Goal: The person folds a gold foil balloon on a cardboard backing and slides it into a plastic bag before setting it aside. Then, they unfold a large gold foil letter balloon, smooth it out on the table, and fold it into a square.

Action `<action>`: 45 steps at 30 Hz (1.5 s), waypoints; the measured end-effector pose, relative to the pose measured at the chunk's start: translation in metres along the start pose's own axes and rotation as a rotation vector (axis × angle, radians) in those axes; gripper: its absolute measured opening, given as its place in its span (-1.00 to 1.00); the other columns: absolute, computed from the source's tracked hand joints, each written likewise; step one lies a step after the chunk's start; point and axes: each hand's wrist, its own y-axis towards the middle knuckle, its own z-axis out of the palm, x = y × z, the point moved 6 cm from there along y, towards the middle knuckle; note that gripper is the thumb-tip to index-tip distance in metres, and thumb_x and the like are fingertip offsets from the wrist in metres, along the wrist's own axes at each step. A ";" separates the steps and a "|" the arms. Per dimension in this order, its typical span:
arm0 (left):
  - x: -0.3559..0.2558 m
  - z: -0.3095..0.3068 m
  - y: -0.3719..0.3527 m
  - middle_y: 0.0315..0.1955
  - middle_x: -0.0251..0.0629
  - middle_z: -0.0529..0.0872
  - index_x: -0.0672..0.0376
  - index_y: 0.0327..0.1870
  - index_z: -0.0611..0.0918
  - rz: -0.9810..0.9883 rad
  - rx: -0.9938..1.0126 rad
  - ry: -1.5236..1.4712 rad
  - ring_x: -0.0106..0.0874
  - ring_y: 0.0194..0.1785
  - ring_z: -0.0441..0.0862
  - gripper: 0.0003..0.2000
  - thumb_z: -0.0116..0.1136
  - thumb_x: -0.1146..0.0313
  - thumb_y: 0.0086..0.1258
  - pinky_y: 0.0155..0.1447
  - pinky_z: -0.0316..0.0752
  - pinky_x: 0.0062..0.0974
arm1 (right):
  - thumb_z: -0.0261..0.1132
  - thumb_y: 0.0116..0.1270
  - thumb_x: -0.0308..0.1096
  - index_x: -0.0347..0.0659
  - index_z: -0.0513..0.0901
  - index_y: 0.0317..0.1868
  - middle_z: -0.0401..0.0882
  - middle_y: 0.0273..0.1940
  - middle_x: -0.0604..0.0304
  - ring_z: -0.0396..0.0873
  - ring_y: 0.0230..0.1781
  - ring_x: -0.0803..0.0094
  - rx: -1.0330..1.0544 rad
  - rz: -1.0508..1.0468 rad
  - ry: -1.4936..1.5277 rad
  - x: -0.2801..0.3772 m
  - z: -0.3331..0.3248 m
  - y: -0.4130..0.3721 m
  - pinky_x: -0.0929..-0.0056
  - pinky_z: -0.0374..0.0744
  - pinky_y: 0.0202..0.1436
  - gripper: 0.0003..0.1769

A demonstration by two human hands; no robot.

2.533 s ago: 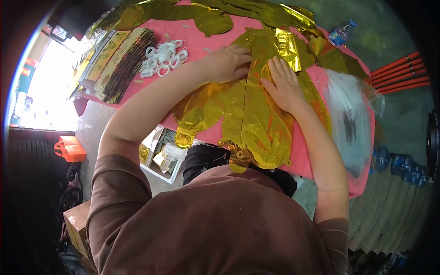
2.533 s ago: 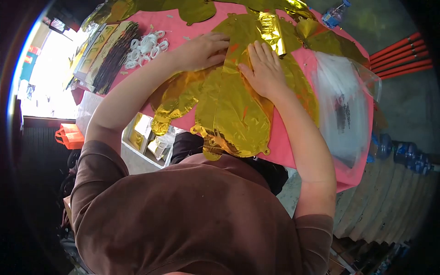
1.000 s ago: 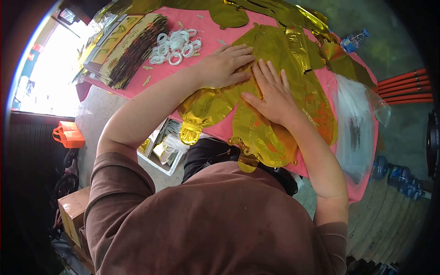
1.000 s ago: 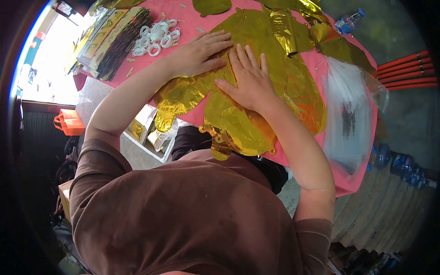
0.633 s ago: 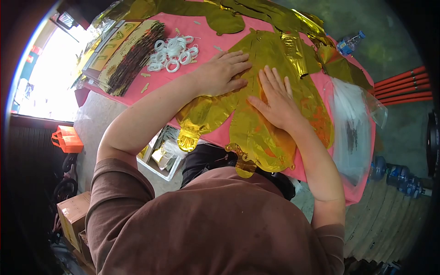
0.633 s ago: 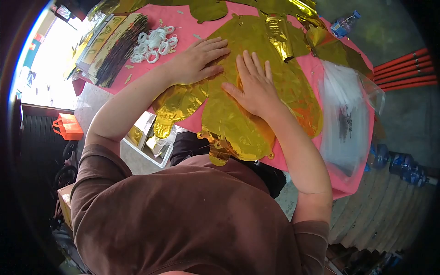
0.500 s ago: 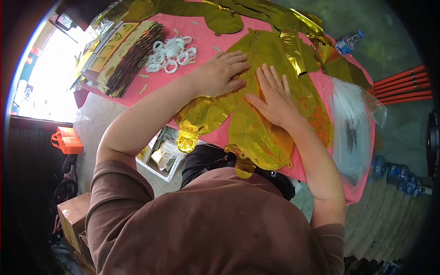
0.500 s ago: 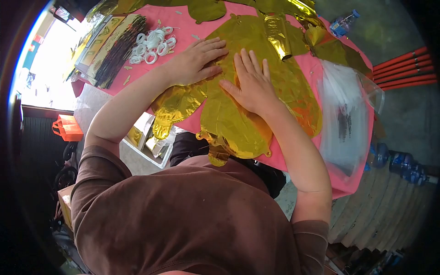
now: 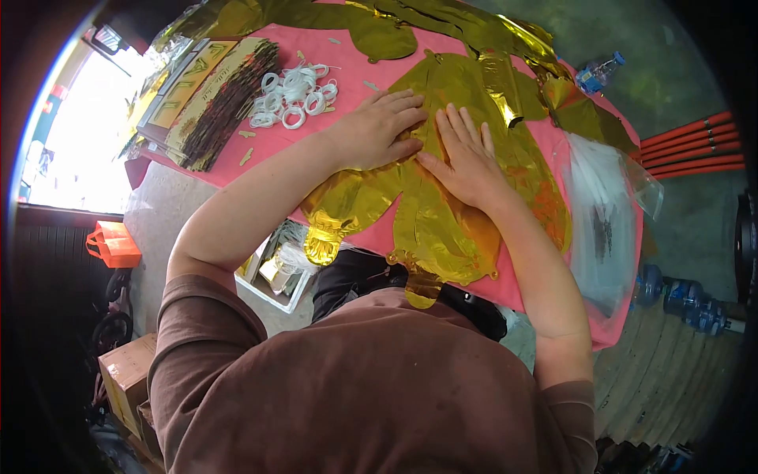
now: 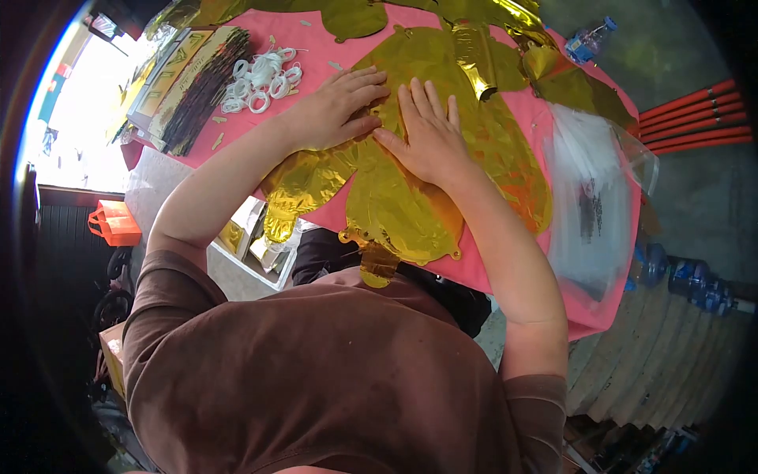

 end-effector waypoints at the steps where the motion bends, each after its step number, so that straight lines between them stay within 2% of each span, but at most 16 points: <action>1: 0.001 0.000 0.000 0.24 -0.02 0.36 0.22 0.14 0.45 -0.002 -0.001 -0.002 -0.14 0.36 0.21 -0.54 0.07 0.12 0.32 0.39 0.09 -0.20 | -0.02 0.32 0.23 -0.25 0.02 0.42 -0.13 0.47 0.01 -0.23 0.50 0.22 0.003 -0.001 -0.001 0.000 0.000 0.001 0.09 -0.24 0.47 -0.11; 13: 0.000 -0.002 0.001 0.21 -0.01 0.40 0.24 0.12 0.46 0.027 -0.023 -0.012 -0.13 0.34 0.25 -0.55 0.10 0.14 0.30 0.36 0.14 -0.21 | 0.01 0.31 0.21 -0.22 0.09 0.41 -0.06 0.45 0.03 -0.17 0.50 0.23 -0.053 -0.012 0.002 0.002 -0.001 -0.001 0.09 -0.20 0.47 -0.15; 15: 0.002 0.000 0.001 0.27 -0.05 0.33 0.22 0.18 0.42 -0.015 0.036 -0.050 -0.17 0.38 0.20 -0.55 0.10 0.19 0.32 0.41 0.07 -0.17 | 0.00 0.31 0.22 -0.21 0.08 0.41 -0.07 0.46 0.04 -0.17 0.50 0.24 -0.063 -0.013 -0.008 0.002 -0.001 -0.001 0.10 -0.21 0.48 -0.14; 22: 0.002 0.001 0.000 0.28 -0.06 0.32 0.18 0.20 0.41 -0.023 0.045 -0.046 -0.17 0.39 0.18 -0.55 0.07 0.18 0.34 0.42 0.04 -0.17 | -0.02 0.31 0.23 -0.21 0.07 0.42 -0.08 0.46 0.04 -0.18 0.50 0.23 -0.060 -0.013 -0.014 0.002 0.001 -0.001 0.10 -0.21 0.48 -0.14; 24: 0.000 -0.002 0.001 0.22 -0.03 0.39 0.18 0.17 0.45 0.016 -0.017 -0.002 -0.14 0.34 0.26 -0.54 0.10 0.14 0.31 0.37 0.13 -0.20 | -0.06 0.34 0.21 -0.21 0.07 0.42 -0.08 0.46 0.03 -0.18 0.50 0.22 -0.068 -0.016 -0.044 0.002 0.001 -0.001 0.09 -0.22 0.47 -0.17; 31: 0.002 0.000 0.001 0.23 -0.05 0.38 0.18 0.18 0.45 0.017 -0.001 0.014 -0.15 0.36 0.23 -0.53 0.09 0.13 0.31 0.39 0.11 -0.19 | -0.20 0.42 0.16 -0.22 0.08 0.41 -0.07 0.45 0.01 -0.16 0.49 0.17 -0.087 -0.006 -0.001 0.006 0.006 0.002 0.06 -0.20 0.47 -0.25; 33: 0.003 0.001 0.000 0.28 -0.09 0.33 0.17 0.24 0.38 0.005 0.023 -0.009 -0.19 0.39 0.18 -0.51 0.11 0.23 0.30 0.42 0.06 -0.19 | -0.23 0.43 0.16 -0.23 0.09 0.41 -0.06 0.45 0.00 -0.16 0.49 0.15 -0.088 0.028 0.005 0.008 0.006 0.004 0.04 -0.20 0.46 -0.25; 40: 0.002 0.000 0.000 0.27 -0.07 0.34 0.19 0.28 0.31 0.013 0.024 0.033 -0.18 0.38 0.19 -0.45 0.13 0.26 0.27 0.42 0.08 -0.20 | -0.24 0.40 0.23 -0.25 0.09 0.40 -0.04 0.44 -0.03 -0.14 0.48 0.11 -0.112 0.019 0.019 0.013 0.004 0.005 -0.01 -0.20 0.45 -0.19; 45: 0.003 -0.004 0.000 0.24 -0.03 0.35 0.18 0.33 0.23 -0.030 -0.011 -0.084 -0.17 0.35 0.23 -0.39 0.15 0.29 0.26 0.40 0.11 -0.21 | -0.23 0.38 0.27 -0.26 0.10 0.39 -0.02 0.42 -0.10 -0.13 0.48 0.09 -0.107 0.008 0.017 0.015 0.005 0.007 -0.03 -0.19 0.45 -0.17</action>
